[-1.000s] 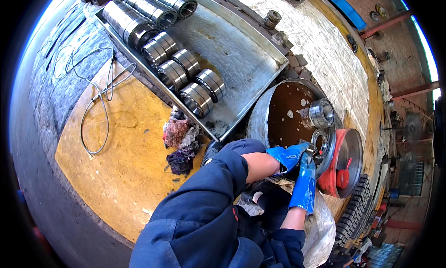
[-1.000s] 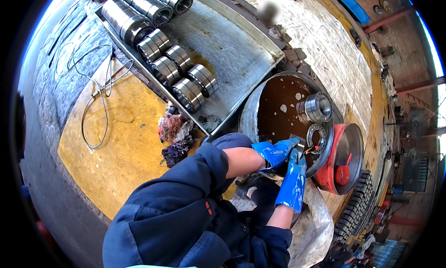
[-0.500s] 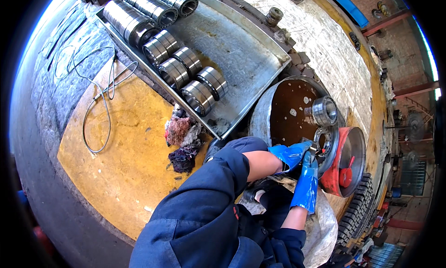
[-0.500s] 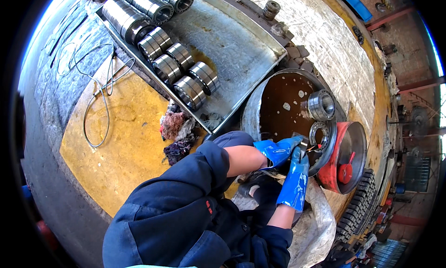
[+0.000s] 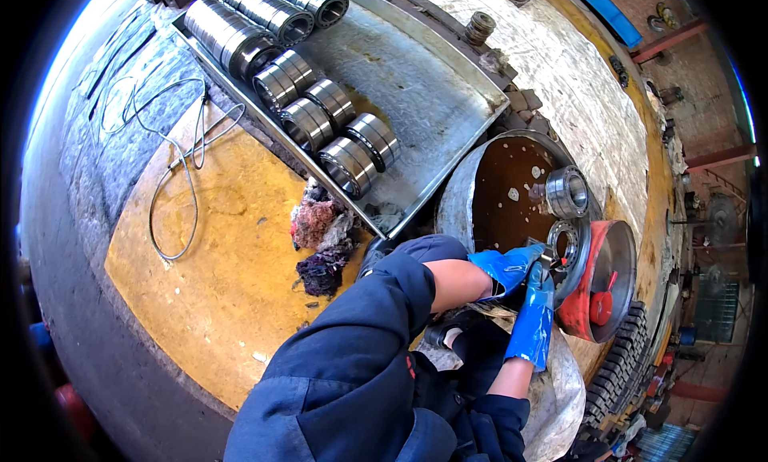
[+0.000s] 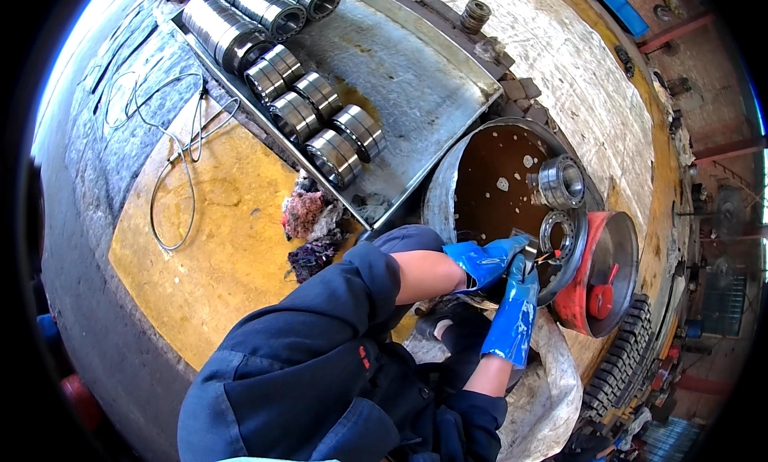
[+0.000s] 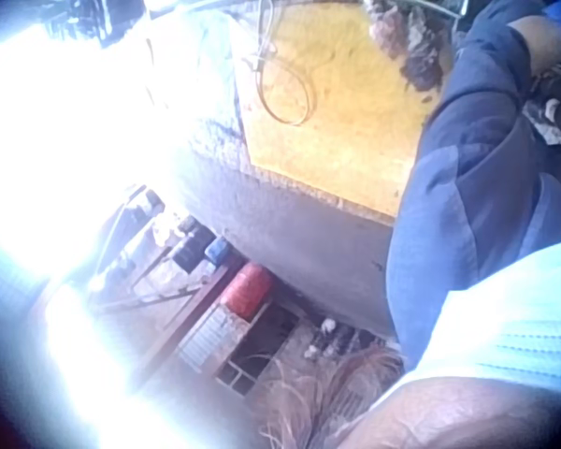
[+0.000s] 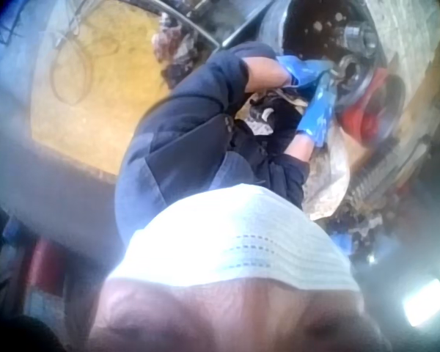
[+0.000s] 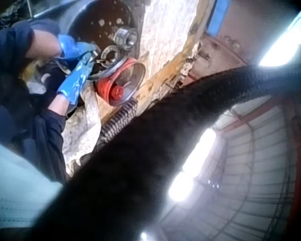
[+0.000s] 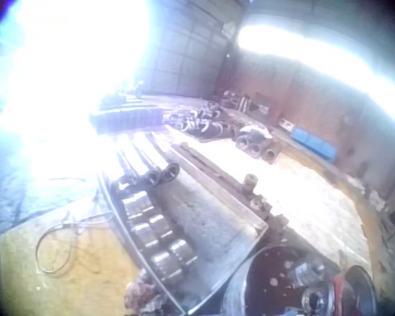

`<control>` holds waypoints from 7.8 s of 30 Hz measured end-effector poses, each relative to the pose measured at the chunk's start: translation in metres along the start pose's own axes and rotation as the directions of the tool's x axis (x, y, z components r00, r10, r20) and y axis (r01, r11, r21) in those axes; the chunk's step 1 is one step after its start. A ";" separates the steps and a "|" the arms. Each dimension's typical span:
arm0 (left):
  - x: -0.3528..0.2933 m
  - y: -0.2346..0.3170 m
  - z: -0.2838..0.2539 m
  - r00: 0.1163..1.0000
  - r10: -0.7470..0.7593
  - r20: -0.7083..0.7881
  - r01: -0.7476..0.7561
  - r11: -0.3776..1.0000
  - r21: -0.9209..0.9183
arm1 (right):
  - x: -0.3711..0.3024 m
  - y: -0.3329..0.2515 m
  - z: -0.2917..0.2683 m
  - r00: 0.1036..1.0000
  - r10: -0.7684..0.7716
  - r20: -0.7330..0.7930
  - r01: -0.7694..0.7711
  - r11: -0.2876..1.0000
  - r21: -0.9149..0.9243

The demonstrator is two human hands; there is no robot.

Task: The person cleans cylindrical metal parts by scrubbing them with a brush and wiping them with a cloth. They repeatedly dip the parts into a container of liquid, scrub the surfaces, and wipe them dry before placing them on a metal tray.

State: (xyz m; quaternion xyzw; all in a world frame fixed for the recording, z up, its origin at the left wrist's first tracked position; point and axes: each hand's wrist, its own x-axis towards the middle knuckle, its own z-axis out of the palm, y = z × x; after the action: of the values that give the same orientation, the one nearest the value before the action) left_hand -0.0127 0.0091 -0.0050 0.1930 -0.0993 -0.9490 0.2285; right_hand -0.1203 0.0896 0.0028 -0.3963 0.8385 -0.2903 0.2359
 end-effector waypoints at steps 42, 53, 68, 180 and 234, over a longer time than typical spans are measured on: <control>0.049 -0.026 -0.030 0.985 0.162 0.057 -0.161 0.987 -0.026 | 0.004 0.000 0.003 0.997 -0.071 -0.025 0.070 0.996 -0.055; 0.004 0.009 0.000 0.984 -0.091 -0.151 0.103 0.992 0.070 | -0.007 -0.012 0.006 0.989 0.098 -0.113 -0.108 0.991 -0.085; 0.019 0.001 -0.006 0.985 -0.112 -0.128 0.118 0.992 0.040 | -0.018 -0.032 -0.001 0.988 0.109 -0.110 -0.119 0.989 -0.085; 0.068 0.098 0.004 0.915 0.119 -0.386 0.066 0.899 0.433 | 0.156 0.143 -0.047 0.845 0.440 -0.305 -0.535 0.703 -0.467; 0.015 0.064 -0.047 0.959 0.265 0.101 0.000 -0.357 0.934 | 0.053 0.014 0.083 0.900 0.077 0.430 0.127 0.896 -0.426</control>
State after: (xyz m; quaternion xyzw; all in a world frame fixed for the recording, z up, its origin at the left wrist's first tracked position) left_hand 0.0197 -0.0586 -0.0348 0.3601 -0.8336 -0.4087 0.0910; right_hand -0.1068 0.0295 -0.0754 -0.5051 0.8028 0.0013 0.3170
